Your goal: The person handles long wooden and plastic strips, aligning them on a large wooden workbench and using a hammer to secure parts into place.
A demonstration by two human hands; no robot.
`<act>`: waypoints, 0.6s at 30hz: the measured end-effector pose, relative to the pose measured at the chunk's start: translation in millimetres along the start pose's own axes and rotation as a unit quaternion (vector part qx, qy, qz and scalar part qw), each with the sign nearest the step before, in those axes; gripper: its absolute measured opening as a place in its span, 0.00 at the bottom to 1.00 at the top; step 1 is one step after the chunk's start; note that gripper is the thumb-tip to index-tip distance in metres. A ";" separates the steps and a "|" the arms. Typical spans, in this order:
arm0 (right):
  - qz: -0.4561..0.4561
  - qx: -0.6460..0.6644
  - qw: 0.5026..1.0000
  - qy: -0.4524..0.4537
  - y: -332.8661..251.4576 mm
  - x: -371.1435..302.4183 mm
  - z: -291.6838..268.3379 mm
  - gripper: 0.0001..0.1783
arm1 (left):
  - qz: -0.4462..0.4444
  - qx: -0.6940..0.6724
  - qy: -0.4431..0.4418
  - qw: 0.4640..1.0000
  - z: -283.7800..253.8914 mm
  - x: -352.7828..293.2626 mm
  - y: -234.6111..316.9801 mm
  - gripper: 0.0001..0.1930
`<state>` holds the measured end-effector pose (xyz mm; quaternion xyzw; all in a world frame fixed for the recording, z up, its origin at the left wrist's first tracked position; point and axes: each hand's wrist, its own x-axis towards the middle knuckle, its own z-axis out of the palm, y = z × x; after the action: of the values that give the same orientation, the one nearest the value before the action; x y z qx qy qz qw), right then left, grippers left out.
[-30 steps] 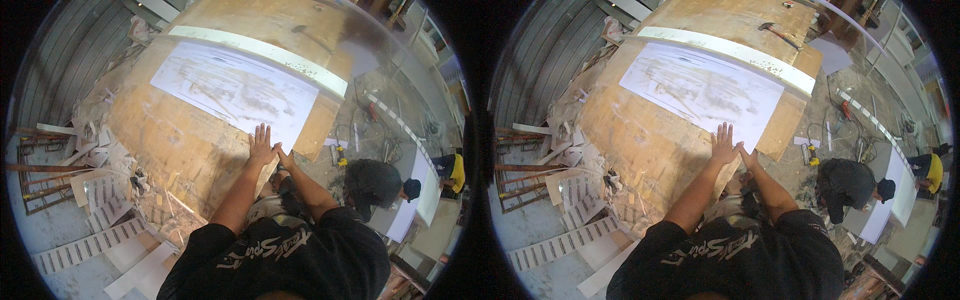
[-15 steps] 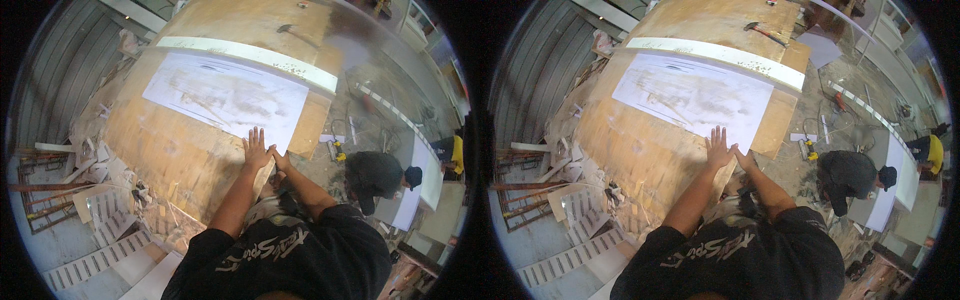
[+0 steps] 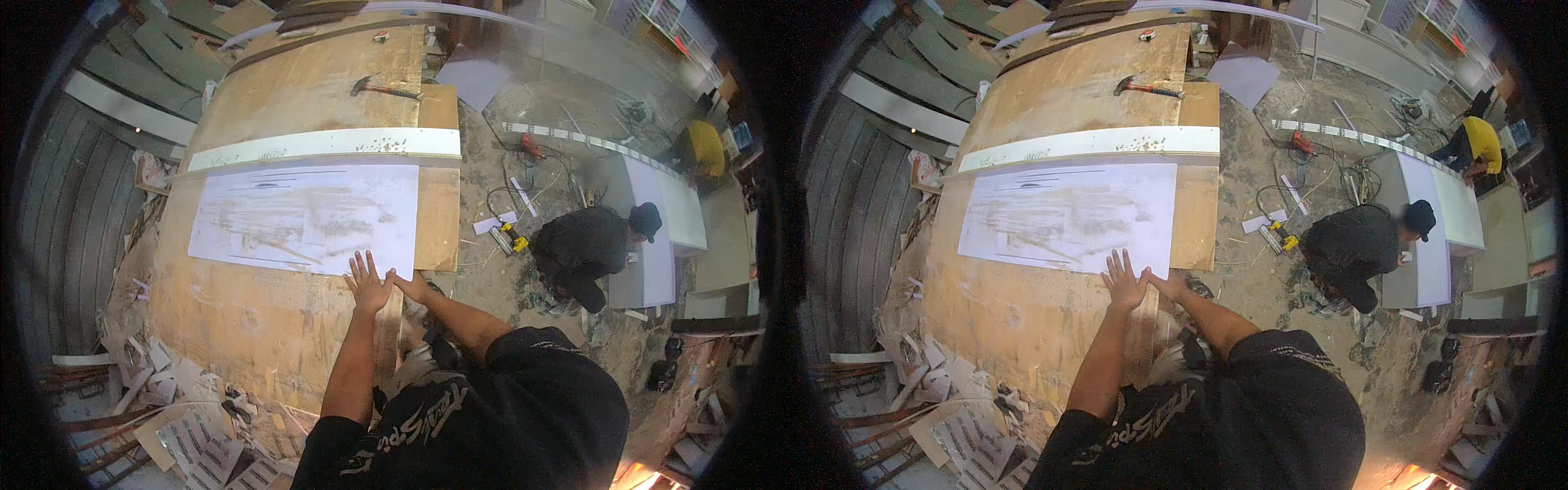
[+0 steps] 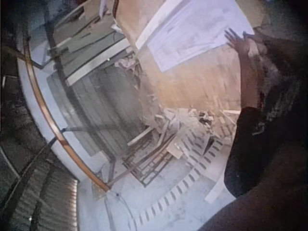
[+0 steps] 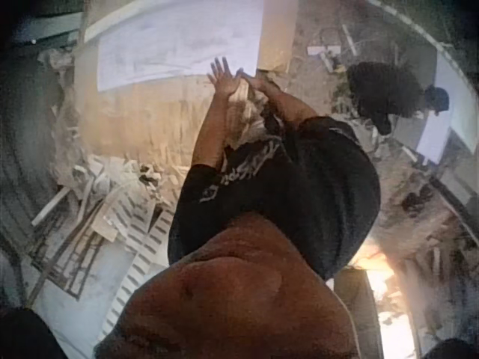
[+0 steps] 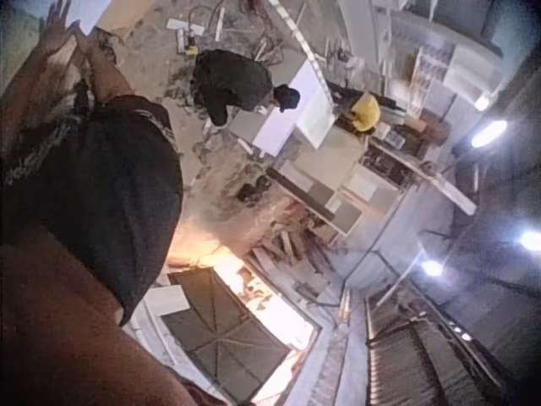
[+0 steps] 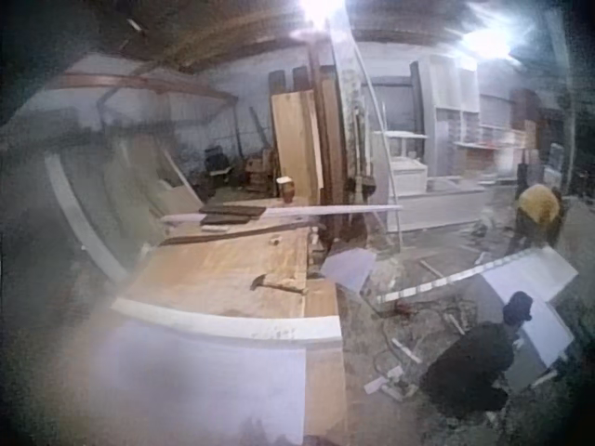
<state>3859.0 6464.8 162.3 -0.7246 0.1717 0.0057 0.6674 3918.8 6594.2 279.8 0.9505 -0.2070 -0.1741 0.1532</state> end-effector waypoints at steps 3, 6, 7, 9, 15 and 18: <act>0.010 -0.070 0.995 0.071 12.2 2.5 -21.7 0.41 | 0.037 -0.009 -0.009 0.999 1.9 9.8 21.0 0.49; 0.009 -0.033 0.999 0.028 -39.5 -28.2 -14.8 0.38 | 0.008 -0.003 -0.008 1.000 1.1 4.0 -0.2 0.52; 0.033 -0.043 0.999 0.007 -49.1 -41.1 -22.2 0.40 | 0.005 0.000 -0.013 1.000 2.4 2.6 -1.0 0.53; 0.082 -0.062 0.994 -0.035 -59.6 -67.4 -39.5 0.42 | -0.004 0.015 -0.007 1.000 3.3 -2.0 -7.2 0.60; 0.249 -0.091 0.955 0.135 64.2 -200.0 -134.6 0.36 | 0.008 0.067 0.013 0.998 1.6 -8.8 11.3 0.68; 0.360 -0.198 0.879 0.241 140.6 -306.0 -170.3 0.32 | -0.022 0.059 0.006 0.998 -13.8 -20.5 12.4 0.69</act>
<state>3497.4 6366.6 117.9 -0.7091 0.5714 0.1052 0.3996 3902.5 6595.6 302.0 0.9632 -0.1949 -0.1595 0.0937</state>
